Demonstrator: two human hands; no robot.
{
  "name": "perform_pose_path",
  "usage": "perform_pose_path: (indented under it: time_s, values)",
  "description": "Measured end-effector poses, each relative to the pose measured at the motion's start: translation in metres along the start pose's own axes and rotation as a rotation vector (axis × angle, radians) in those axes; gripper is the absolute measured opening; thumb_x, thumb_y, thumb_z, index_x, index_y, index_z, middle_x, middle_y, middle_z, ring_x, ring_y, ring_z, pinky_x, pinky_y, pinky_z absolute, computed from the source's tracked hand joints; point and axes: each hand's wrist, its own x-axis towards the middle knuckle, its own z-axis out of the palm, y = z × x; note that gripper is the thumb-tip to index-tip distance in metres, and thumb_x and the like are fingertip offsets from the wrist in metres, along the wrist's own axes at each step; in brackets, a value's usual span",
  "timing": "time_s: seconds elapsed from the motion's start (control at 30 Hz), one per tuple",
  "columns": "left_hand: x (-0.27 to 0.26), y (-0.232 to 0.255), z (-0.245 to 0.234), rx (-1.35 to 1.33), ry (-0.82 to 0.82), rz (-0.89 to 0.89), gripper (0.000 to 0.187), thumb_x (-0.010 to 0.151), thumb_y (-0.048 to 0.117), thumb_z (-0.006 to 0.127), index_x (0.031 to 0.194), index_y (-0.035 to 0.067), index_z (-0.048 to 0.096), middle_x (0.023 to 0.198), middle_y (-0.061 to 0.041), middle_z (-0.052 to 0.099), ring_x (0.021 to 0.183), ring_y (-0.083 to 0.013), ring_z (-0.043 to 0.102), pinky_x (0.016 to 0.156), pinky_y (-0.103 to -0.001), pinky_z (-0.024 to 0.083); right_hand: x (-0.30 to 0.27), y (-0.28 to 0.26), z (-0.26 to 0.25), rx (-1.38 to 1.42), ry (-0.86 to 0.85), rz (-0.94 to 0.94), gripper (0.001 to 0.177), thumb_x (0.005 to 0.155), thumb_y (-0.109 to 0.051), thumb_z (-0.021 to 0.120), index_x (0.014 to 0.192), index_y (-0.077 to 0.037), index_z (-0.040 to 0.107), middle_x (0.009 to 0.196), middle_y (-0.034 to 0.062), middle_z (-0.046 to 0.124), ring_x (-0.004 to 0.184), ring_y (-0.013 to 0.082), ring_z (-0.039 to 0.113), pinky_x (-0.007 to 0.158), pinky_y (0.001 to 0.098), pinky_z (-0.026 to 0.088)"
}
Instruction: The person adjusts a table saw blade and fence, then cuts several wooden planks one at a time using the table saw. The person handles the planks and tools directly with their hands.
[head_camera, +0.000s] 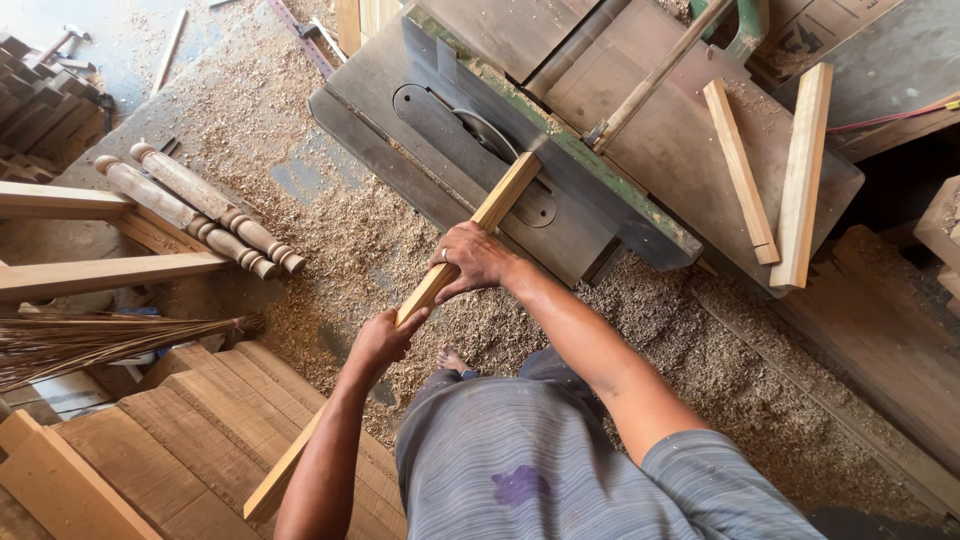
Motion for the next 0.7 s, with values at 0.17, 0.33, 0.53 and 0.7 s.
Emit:
perform_pose_path:
  time_s: [0.17,0.33,0.53,0.7]
  values:
    - [0.011,-0.011,0.011,0.161,0.087,0.019,0.077,0.092,0.072,0.052,0.118,0.001,0.068,0.075,-0.012,0.072,0.058,-0.0176,0.066,0.052,-0.035,0.055,-0.006,-0.002,0.006,-0.016,0.042,-0.006,0.07,0.066,-0.079,0.078,0.106,-0.021,0.076,0.108,0.0011,0.072,0.111,0.0203,0.065,0.112,0.0453,0.037]
    - [0.021,-0.019,0.02,0.331,0.169,0.066,0.079,0.09,0.077,0.05,0.117,0.004,0.067,0.076,-0.013,0.071,0.061,-0.0202,0.067,0.054,-0.039,0.055,-0.012,0.008,0.018,-0.016,0.107,-0.019,0.066,0.068,-0.075,0.079,0.107,-0.022,0.075,0.109,0.0009,0.071,0.113,0.0214,0.064,0.111,0.0467,0.036]
    - [0.009,-0.026,0.045,0.441,0.318,0.135,0.07,0.098,0.067,0.054,0.127,0.004,0.063,0.074,-0.011,0.07,0.055,-0.0235,0.065,0.05,-0.042,0.054,-0.026,-0.009,0.026,-0.085,0.213,-0.015,0.049,0.076,-0.063,0.084,0.102,-0.023,0.074,0.107,-0.0004,0.069,0.111,0.0199,0.064,0.114,0.0489,0.04]
    - [-0.011,-0.056,0.065,0.453,0.583,0.449,0.049,0.084,0.039,0.076,0.124,0.012,0.068,0.081,-0.012,0.067,0.061,-0.0237,0.06,0.053,-0.041,0.049,-0.087,-0.058,0.007,0.068,0.364,-0.026,0.042,0.072,-0.046,0.087,0.098,-0.017,0.073,0.099,0.0045,0.07,0.103,0.0247,0.066,0.099,0.0479,0.049]
